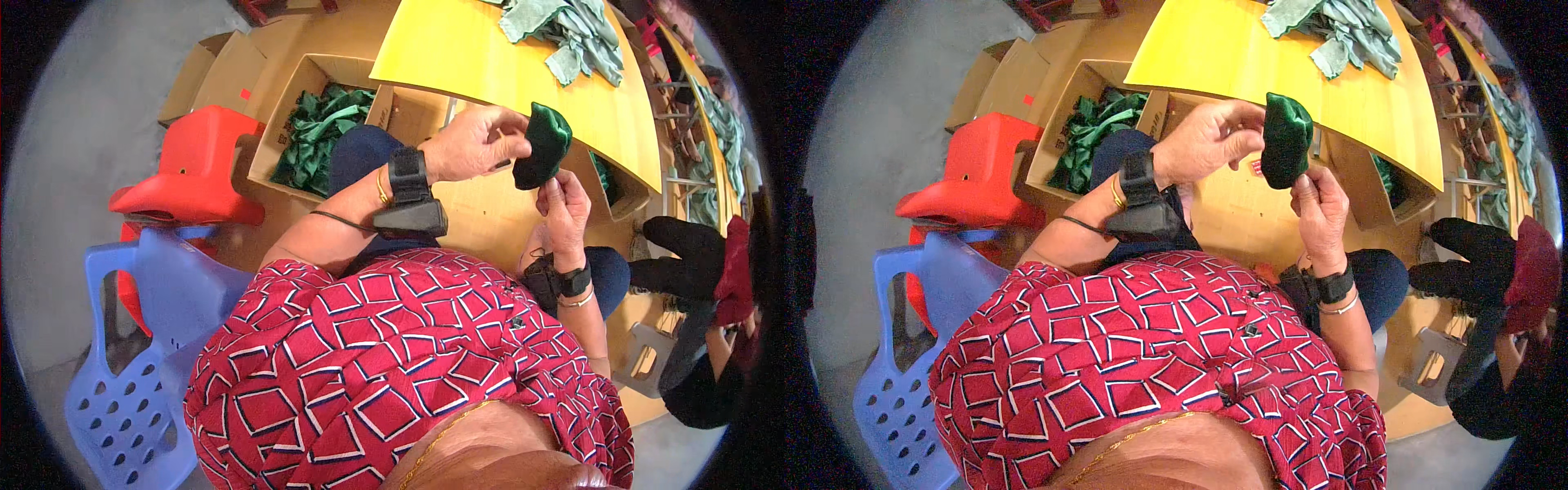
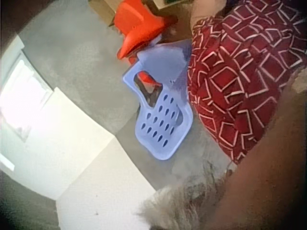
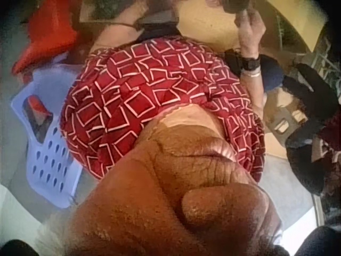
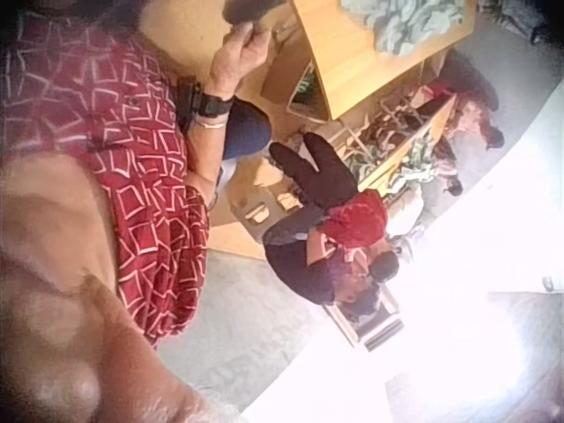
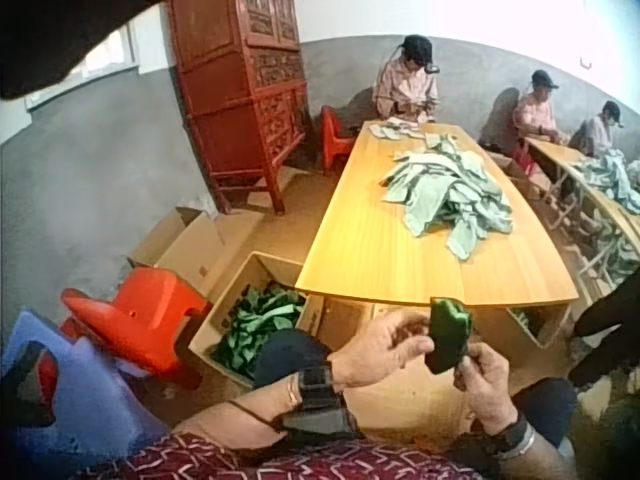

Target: Assembling decorative fabric items by wrapping green cloth strips around a thin black stick.

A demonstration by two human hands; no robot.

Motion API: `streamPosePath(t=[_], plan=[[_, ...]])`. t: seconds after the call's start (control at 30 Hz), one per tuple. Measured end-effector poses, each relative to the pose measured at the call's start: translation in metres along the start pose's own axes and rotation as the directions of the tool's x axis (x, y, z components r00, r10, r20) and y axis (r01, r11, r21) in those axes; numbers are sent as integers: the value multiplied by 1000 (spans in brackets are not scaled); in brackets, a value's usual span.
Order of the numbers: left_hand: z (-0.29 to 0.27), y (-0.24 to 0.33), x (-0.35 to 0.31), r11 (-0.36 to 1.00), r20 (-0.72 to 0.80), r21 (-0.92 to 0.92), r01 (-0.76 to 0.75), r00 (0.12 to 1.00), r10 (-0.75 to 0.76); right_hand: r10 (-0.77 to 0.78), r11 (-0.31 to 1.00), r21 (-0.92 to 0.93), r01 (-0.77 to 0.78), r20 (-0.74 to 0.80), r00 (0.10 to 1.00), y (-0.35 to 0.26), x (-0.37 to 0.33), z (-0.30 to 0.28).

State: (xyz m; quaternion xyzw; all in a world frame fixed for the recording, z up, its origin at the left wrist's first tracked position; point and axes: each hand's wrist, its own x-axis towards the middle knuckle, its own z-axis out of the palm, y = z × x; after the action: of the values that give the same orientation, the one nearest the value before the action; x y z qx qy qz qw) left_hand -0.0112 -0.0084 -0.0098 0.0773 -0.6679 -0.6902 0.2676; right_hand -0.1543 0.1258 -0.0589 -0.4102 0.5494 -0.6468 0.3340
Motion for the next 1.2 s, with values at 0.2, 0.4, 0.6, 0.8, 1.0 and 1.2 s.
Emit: streamPosePath(t=[0.2,0.4,0.6,0.8,1.0,1.2], plan=[[-2,0,3,897,-84,395,-197,965,249,-190,878,-429,211,91,977,-3,2,-3],[11,-10,5,909,-197,393,-140,953,232,-128,902,-409,138,52,990,-1,-3,4],[12,-4,8,999,-125,46,27,992,-21,-157,893,-416,171,70,985,2,0,7],[14,-14,6,766,-8,595,-243,951,308,-33,965,-259,30,-9,999,-3,-5,10],[22,-19,0,706,-26,689,-165,968,251,73,995,-67,-73,5,997,-3,-9,12],[21,-24,0,626,66,741,-243,954,292,151,988,36,-152,30,988,-10,-9,17]])
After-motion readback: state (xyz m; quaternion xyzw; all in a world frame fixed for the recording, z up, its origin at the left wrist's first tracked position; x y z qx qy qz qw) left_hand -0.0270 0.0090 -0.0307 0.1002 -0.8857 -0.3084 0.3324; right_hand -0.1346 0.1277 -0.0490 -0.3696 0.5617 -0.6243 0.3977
